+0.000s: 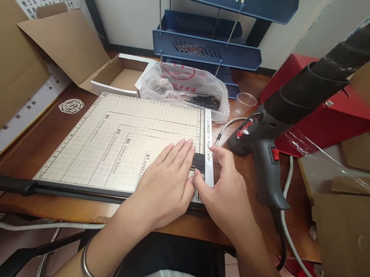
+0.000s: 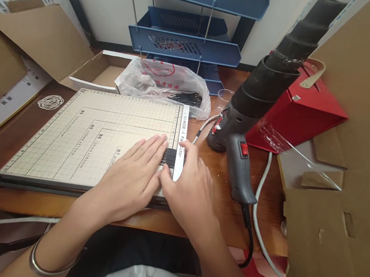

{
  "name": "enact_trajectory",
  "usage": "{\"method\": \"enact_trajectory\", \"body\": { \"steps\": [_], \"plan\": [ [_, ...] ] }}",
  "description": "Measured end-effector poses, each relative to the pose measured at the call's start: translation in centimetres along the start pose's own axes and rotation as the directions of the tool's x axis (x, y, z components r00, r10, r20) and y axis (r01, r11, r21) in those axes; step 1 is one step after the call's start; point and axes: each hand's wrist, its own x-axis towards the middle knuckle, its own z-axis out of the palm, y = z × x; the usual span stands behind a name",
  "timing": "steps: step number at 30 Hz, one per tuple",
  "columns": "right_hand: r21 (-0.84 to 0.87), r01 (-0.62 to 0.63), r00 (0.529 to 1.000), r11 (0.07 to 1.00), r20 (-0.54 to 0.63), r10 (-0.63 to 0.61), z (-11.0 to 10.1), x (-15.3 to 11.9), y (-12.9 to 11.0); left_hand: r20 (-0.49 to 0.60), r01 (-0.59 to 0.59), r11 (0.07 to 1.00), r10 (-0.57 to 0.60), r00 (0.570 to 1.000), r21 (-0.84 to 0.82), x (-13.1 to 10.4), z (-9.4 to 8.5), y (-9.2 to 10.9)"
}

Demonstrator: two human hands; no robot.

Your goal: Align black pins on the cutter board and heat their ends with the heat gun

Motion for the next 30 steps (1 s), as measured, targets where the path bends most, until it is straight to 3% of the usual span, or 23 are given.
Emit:
{"method": "enact_trajectory", "body": {
  "steps": [12,18,24,30],
  "plan": [
    [0.102,0.043,0.998,0.994,0.039,-0.047,-0.5,0.1,1.1,0.013,0.014,1.000,-0.015,1.000,0.003,0.1,0.0,0.1],
    [0.079,0.001,1.000,0.997,0.020,-0.003,-0.3,0.1,0.7,-0.007,0.009,1.000,-0.010,1.000,-0.008,0.1,0.0,0.1],
    [0.077,0.130,0.990,0.988,0.052,-0.135,0.1,0.4,0.7,-0.016,0.019,1.000,-0.019,1.000,-0.008,0.0,0.2,0.3],
    [0.002,0.084,0.988,0.996,0.134,-0.083,0.3,0.8,0.5,-0.011,0.033,0.999,-0.033,0.999,-0.006,0.0,0.2,0.5]
  ]
}}
